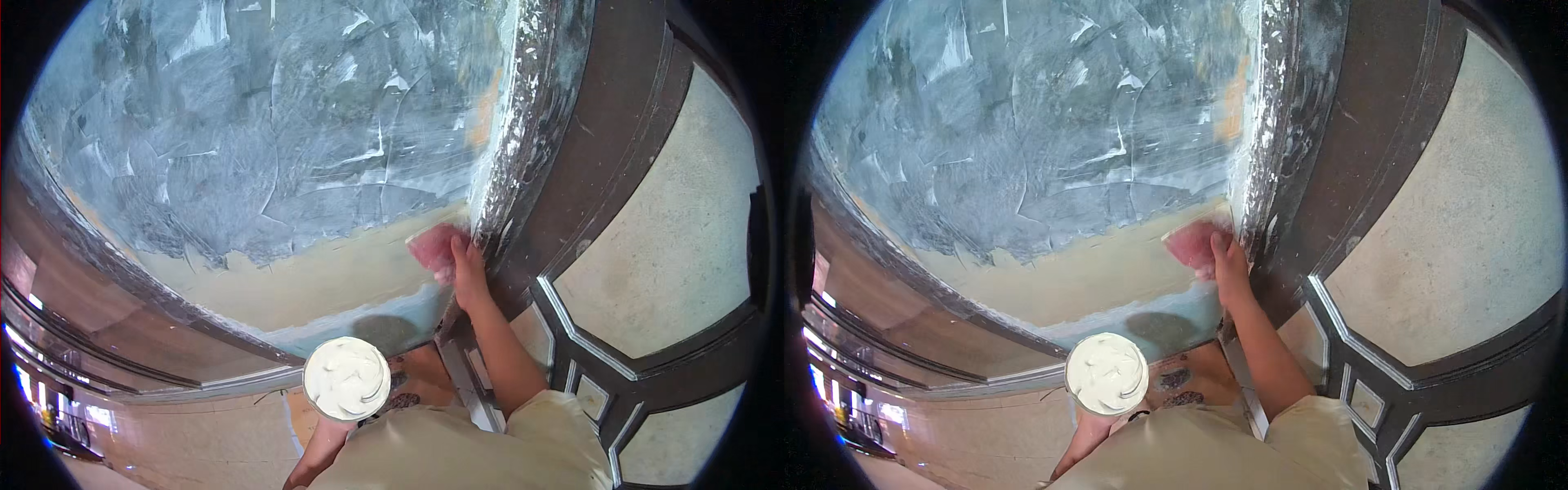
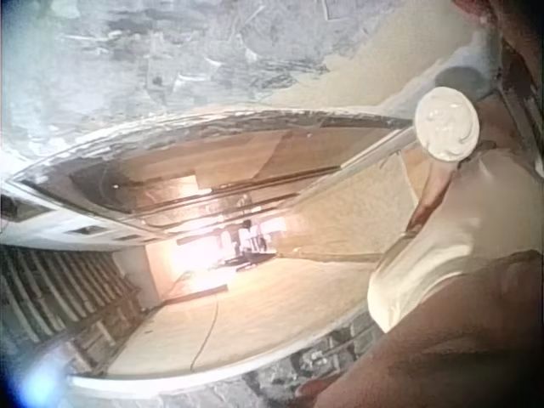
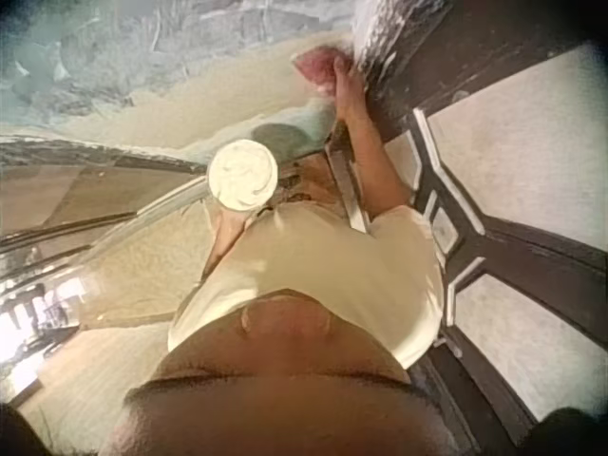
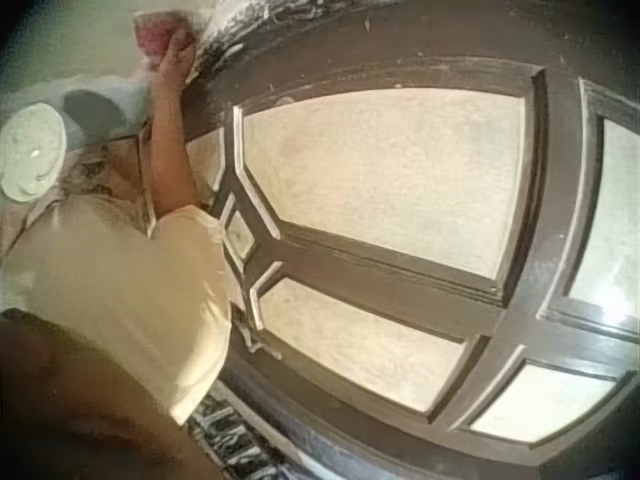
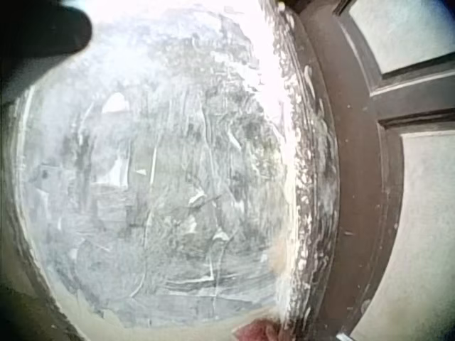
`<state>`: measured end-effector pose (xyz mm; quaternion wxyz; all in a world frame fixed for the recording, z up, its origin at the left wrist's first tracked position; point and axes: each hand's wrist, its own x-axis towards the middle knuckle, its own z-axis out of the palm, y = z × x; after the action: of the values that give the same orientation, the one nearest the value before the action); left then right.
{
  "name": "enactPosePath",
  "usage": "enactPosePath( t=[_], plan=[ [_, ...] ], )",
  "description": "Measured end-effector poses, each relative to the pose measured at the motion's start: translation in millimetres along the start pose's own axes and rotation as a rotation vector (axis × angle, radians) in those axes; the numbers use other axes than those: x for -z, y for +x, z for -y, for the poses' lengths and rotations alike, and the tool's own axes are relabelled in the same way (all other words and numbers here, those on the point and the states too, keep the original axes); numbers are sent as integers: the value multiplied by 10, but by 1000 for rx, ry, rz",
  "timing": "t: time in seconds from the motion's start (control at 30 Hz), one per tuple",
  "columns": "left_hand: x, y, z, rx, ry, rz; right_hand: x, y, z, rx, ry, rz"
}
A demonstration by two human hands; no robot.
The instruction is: The person applies plaster to the wall using a plastic spatula, scooping compound from a container and spreading it across the wall surface.
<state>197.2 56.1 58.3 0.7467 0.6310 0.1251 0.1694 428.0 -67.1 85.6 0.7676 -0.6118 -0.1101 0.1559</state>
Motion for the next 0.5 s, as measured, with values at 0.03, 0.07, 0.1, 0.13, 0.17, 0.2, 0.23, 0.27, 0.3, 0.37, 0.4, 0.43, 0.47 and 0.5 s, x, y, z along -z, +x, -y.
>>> enactPosePath(
  t=[0.03, 0.07, 0.1, 0.13, 0.17, 0.2, 0.23, 0.27, 0.3, 0.37, 0.4, 0.43, 0.47, 0.5],
  plan=[
    [-68, 72, 11, 16, -32, 15, 97, 128, -5, -92, 48, 13],
    [523, -1060, 505, 39, -59, 38, 244, 226, -50, -184, 103, 17],
    [579, -1165, 522, 45, -89, 40, 294, 255, -265, -152, 139, 35],
    [563, -1180, 532, 51, -122, 37, 320, 165, -469, -150, 136, 42],
    [570, -1201, 543, 57, -154, 37, 369, 16, -681, -248, 114, 11],
    [590, -1215, 549, 65, -187, 38, 426, -127, -837, -347, 91, -22],
    [636, -1311, 595, 73, -217, 35, 484, -231, -942, -347, 90, -15],
    [633, -1330, 621, 79, -247, 38, 544, -301, -1006, -426, 86, -29],
    [666, -1349, 635, 86, -278, 42, 590, -302, -1057, -505, 82, -44],
    [728, -1446, 689, 115, -335, 39, 469, -204, -747, -362, 81, 16],
    [750, -1510, 720, 133, -364, 39, 388, -159, -505, -214, 80, 69],
    [816, -1584, 743, 148, -394, 38, 288, -117, -261, -159, 105, 68],
    [60, -234, 237, 146, -433, 22, 110, -105, -81, -161, 94, 90],
    [95, -218, 244, 164, -461, 26, 43, -62, 92, -76, 102, 89]
  ],
)
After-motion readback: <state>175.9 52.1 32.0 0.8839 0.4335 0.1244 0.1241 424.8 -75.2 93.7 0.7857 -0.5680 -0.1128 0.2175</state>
